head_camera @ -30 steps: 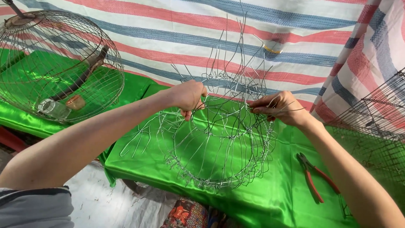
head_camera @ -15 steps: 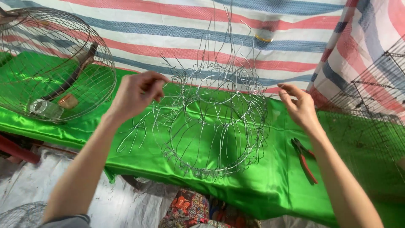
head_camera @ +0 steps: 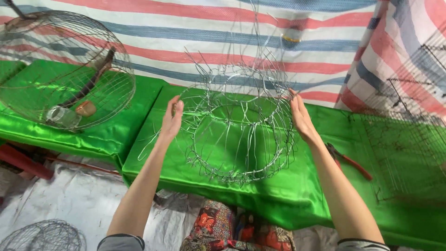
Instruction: Assembling a wire cage by bending, twisting, and cutting metal wires.
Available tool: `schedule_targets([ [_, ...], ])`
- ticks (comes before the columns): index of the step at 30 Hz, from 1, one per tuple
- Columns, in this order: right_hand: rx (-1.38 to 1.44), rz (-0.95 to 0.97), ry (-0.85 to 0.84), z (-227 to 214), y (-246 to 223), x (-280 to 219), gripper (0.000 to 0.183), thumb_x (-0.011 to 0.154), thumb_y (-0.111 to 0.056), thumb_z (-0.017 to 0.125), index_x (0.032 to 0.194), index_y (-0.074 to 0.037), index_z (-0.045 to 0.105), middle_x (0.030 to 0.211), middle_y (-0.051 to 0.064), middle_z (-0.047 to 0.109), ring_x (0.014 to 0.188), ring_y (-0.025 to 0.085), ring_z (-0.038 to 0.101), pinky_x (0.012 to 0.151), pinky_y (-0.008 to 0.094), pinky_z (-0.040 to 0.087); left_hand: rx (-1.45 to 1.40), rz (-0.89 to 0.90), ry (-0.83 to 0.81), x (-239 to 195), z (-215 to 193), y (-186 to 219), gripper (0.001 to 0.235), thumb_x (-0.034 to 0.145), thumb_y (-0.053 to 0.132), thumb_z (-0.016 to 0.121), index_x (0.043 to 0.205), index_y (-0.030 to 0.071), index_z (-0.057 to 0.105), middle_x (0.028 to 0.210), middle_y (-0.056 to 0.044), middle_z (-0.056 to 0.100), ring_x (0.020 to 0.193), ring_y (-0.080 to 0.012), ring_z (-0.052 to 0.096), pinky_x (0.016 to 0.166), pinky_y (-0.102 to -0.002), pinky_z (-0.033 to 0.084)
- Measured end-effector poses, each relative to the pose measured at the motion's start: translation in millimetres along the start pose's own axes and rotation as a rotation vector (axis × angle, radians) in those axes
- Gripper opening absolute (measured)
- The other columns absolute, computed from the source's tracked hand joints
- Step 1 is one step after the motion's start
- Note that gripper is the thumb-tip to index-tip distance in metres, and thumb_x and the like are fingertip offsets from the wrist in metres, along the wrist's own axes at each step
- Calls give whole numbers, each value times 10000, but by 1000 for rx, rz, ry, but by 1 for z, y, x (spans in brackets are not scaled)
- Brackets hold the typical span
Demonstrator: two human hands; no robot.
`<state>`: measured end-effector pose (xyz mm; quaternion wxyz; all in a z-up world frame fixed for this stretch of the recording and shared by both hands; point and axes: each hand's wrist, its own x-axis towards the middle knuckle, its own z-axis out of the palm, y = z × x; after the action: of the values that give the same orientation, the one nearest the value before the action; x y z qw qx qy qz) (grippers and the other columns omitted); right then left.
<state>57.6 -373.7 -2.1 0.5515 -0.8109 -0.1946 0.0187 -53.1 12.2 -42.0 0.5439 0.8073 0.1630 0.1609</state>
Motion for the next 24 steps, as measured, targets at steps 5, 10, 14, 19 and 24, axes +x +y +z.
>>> schedule_targets([
  [5, 50, 33, 51, 6, 11, -1, 652, 1113, -502, 214, 1615, -92, 294, 1626, 297, 271, 1510, 473, 215, 1218, 646, 162, -78, 85, 41, -15, 3, 9, 783, 1041, 687, 303, 1591, 129, 306, 1591, -322, 293, 1476, -499, 266, 1212, -655, 176],
  [10, 129, 24, 133, 7, 28, -17, 730, 1074, -556, 168, 1631, -91, 246, 1655, 294, 203, 1519, 503, 153, 1219, 660, 93, -166, 125, 72, -27, 4, -16, 771, 1061, 636, 207, 1599, 85, 250, 1602, -309, 264, 1477, -486, 250, 1217, -655, 149],
  [14, 340, 182, 177, 18, 83, -24, 798, 1049, -643, 131, 1637, -111, 222, 1646, 345, 143, 1506, 559, 93, 1215, 697, 52, -312, 10, 116, -12, 18, -65, 811, 1046, 666, 193, 1594, 75, 285, 1629, -288, 242, 1492, -475, 239, 1228, -639, 146],
  [19, 515, 266, 168, 21, 97, -19, 775, 1044, -644, 192, 1647, -158, 172, 1638, 380, 109, 1501, 581, 106, 1219, 703, 87, -440, -45, 87, -11, 12, -59, 761, 1038, 655, 237, 1606, 151, 299, 1638, -273, 222, 1499, -461, 237, 1209, -644, 208],
  [24, 562, 280, 149, 19, 112, -26, 716, 1057, -613, 141, 1642, -207, 225, 1675, 299, 102, 1525, 532, 91, 1221, 670, 97, -510, -117, -29, -27, 14, -59, 754, 1014, 646, 267, 1626, 207, 227, 1683, -227, 155, 1535, -424, 185, 1235, -604, 177],
])
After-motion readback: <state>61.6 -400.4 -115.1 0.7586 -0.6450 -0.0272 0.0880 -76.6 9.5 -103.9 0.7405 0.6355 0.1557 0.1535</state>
